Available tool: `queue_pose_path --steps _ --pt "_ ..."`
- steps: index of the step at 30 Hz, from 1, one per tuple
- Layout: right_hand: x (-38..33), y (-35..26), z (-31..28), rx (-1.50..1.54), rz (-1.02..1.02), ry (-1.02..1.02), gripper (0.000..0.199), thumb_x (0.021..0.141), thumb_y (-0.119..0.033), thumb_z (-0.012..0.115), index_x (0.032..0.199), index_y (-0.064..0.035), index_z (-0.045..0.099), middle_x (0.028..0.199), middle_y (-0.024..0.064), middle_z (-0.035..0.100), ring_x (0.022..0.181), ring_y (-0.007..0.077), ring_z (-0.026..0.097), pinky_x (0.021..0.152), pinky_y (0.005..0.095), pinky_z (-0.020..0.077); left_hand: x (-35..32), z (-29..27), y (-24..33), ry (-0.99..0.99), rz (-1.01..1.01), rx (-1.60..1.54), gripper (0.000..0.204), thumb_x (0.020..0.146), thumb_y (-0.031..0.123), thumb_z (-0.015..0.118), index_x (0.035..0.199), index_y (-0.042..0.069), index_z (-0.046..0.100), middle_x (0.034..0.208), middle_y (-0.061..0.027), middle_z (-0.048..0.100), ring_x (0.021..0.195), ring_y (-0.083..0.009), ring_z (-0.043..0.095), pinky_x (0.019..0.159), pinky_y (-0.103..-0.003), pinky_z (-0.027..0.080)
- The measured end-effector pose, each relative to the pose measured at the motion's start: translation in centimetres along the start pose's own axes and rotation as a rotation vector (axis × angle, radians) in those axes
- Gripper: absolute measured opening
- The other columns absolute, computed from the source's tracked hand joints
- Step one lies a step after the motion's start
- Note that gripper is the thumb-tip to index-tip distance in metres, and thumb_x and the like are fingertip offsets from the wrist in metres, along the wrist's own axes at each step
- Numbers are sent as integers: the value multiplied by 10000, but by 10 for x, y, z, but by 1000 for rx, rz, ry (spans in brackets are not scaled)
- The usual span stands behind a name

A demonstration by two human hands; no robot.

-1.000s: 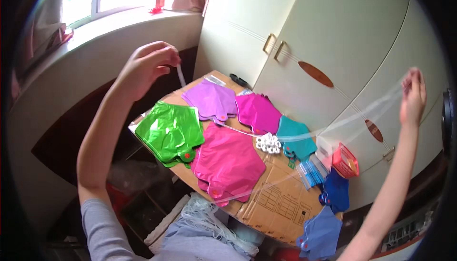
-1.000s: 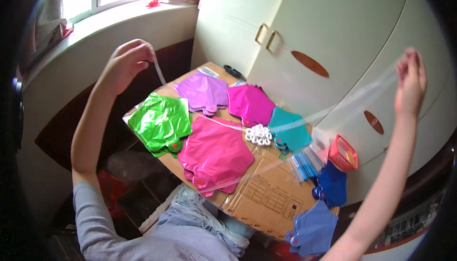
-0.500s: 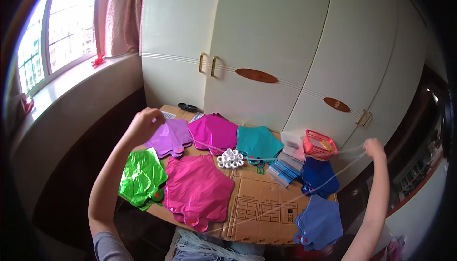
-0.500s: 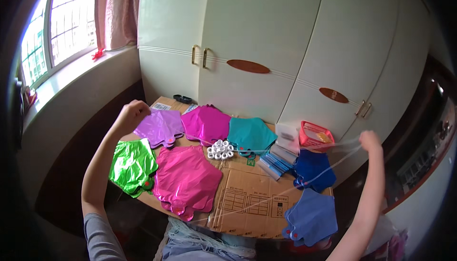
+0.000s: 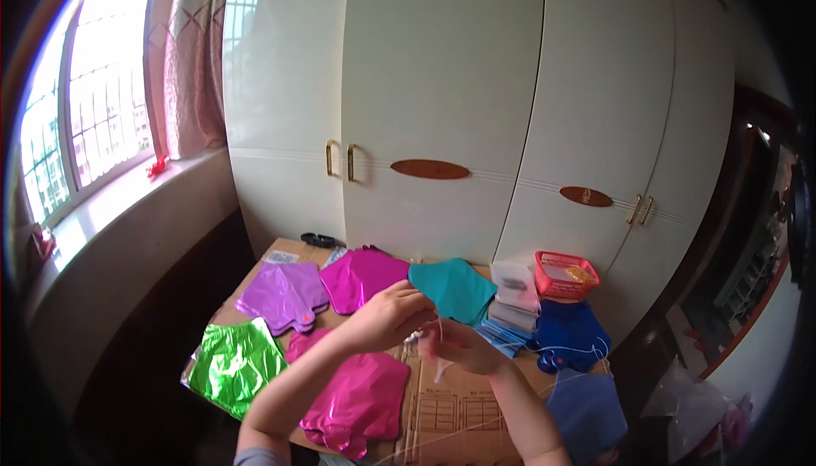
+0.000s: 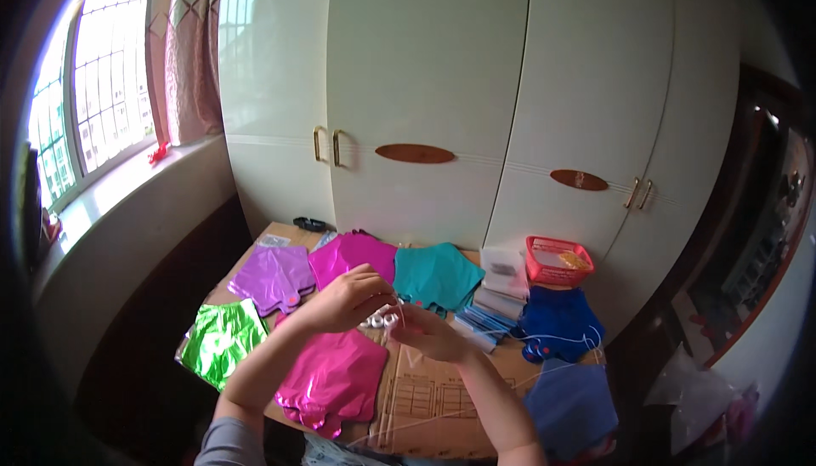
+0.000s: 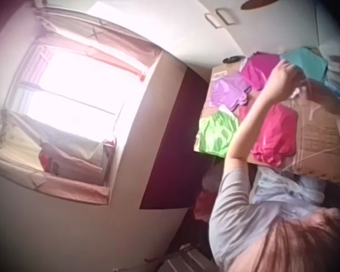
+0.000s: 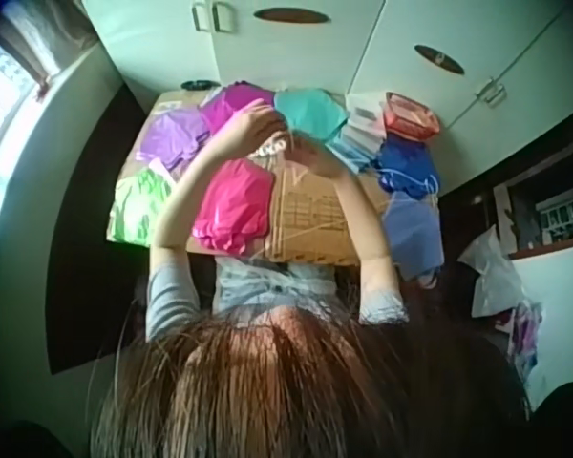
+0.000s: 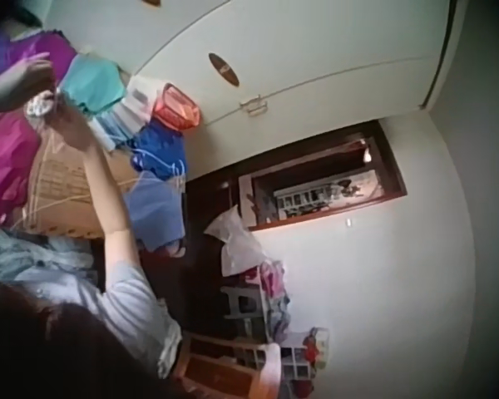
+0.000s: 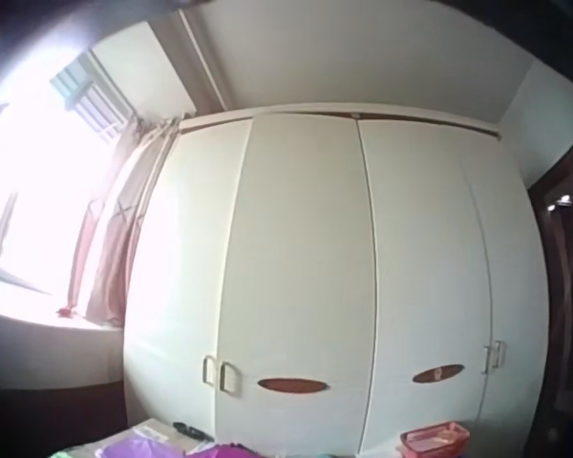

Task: Threading plastic connectors and attaching them to foil balloons for decoration prep.

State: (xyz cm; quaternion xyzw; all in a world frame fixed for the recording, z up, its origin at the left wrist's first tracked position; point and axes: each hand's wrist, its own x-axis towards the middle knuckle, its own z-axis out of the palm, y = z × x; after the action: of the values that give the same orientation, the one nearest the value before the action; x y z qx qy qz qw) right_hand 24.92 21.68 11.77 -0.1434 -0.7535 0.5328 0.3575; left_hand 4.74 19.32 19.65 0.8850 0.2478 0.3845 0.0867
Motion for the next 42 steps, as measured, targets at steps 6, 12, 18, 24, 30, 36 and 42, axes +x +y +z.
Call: queue_pose_path --steps 6,12,18,24,30,36,42 --pt "-5 -16 -23 141 -34 395 202 929 -225 530 876 -36 576 581 -40 446 475 27 344 426 207 262 -6 23 -20 -142 -397 -448 181 912 157 553 978 12 639 872 -63 657 802 -114 602 692 -289 482" --pt "11 18 -8 -77 35 508 156 911 -176 552 888 -39 623 667 -43 533 577 21 435 504 189 347 -34 62 -49 225 -392 -1389 230 939 100 491 1104 -24 593 994 -66 640 882 -107 583 763 -260 461" --pt "10 -8 24 -866 -212 438 86 808 -76 592 887 -60 620 758 102 642 631 255 635 540 335 497 -32 74 -54 347 -460 -1153 228 938 69 483 1113 -36 584 987 -54 640 895 -120 593 804 -266 481" --pt "11 -10 10 -934 -298 586 70 785 -59 641 852 -49 621 653 69 578 522 221 587 463 310 461 -48 79 -60 59 -515 -855 181 916 39 511 1047 -44 605 971 -36 633 920 -79 562 819 -228 444" --pt "15 0 5 -611 -159 611 57 831 -61 618 850 -17 649 676 62 603 549 114 569 502 234 437 -43 70 -53 91 -510 -1149 217 925 111 525 1057 -37 613 990 -47 641 947 -95 566 832 -242 437" --pt "16 16 12 -767 -143 492 102 809 -95 625 885 -32 651 741 85 632 611 227 631 546 303 498 -44 68 -55 238 -492 -1281 215 925 79 513 1081 -38 602 1012 -56 635 945 -114 572 845 -266 445" --pt "13 -13 22 -1013 -295 544 95 764 -70 664 850 -68 624 685 59 580 555 223 599 483 320 481 -45 63 -55 193 -516 -921 202 917 34 509 1086 -39 593 963 -29 622 900 -74 554 796 -229 452"
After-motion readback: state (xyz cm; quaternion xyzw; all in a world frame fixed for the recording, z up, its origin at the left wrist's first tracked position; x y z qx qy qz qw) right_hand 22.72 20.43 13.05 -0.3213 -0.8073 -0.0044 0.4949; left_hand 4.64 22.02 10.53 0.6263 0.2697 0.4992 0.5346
